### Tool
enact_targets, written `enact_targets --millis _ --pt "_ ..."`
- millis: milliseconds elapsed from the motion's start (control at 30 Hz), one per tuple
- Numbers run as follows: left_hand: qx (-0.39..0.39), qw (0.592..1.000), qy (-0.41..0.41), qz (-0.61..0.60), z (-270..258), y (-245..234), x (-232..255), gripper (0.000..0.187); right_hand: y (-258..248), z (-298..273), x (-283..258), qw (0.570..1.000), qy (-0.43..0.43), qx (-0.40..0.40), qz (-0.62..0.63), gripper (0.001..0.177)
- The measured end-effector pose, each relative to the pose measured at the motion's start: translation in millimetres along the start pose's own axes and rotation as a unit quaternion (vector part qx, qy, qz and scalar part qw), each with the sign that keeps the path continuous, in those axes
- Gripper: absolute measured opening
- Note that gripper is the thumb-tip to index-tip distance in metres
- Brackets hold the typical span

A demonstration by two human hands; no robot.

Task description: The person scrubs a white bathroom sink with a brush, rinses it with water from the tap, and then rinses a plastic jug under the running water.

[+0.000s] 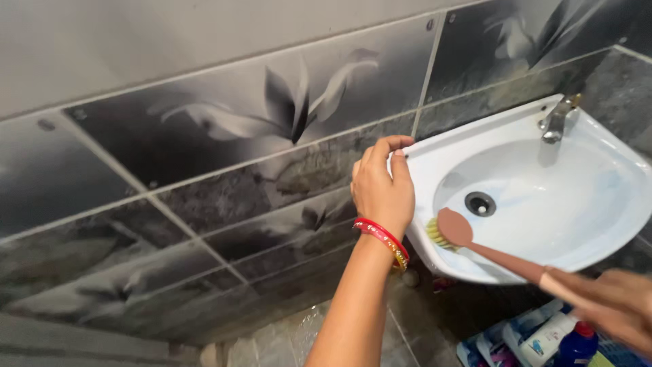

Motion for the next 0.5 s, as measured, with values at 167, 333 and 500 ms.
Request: enact_targets --millis 167,333,500 --pt "-0.039 0.999 0.005 0.018 -37 13 18 0.022 -38 43 -12 0.991 0.09 -0.101 -0.005 0.06" --pt "-0.066 0.997 -0.021 0.03 -63 22 29 0.021 -59 31 -28 0.978 0.144 -0.104 0.112 0.056" --pt "-0.02 0.999 -0.03 0.038 -71 8 34 0.022 -9 54 45 0.982 0.051 -0.139 0.12 0.064"
Point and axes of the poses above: each hand's wrist, its own z-axis towards the middle knuckle, its own y-axis out of the palm, x = y × z, the point moved 7 cm from there along z, towards the middle knuckle, and after that the axes turned 12 degrees about y, right-handed, at the moved point
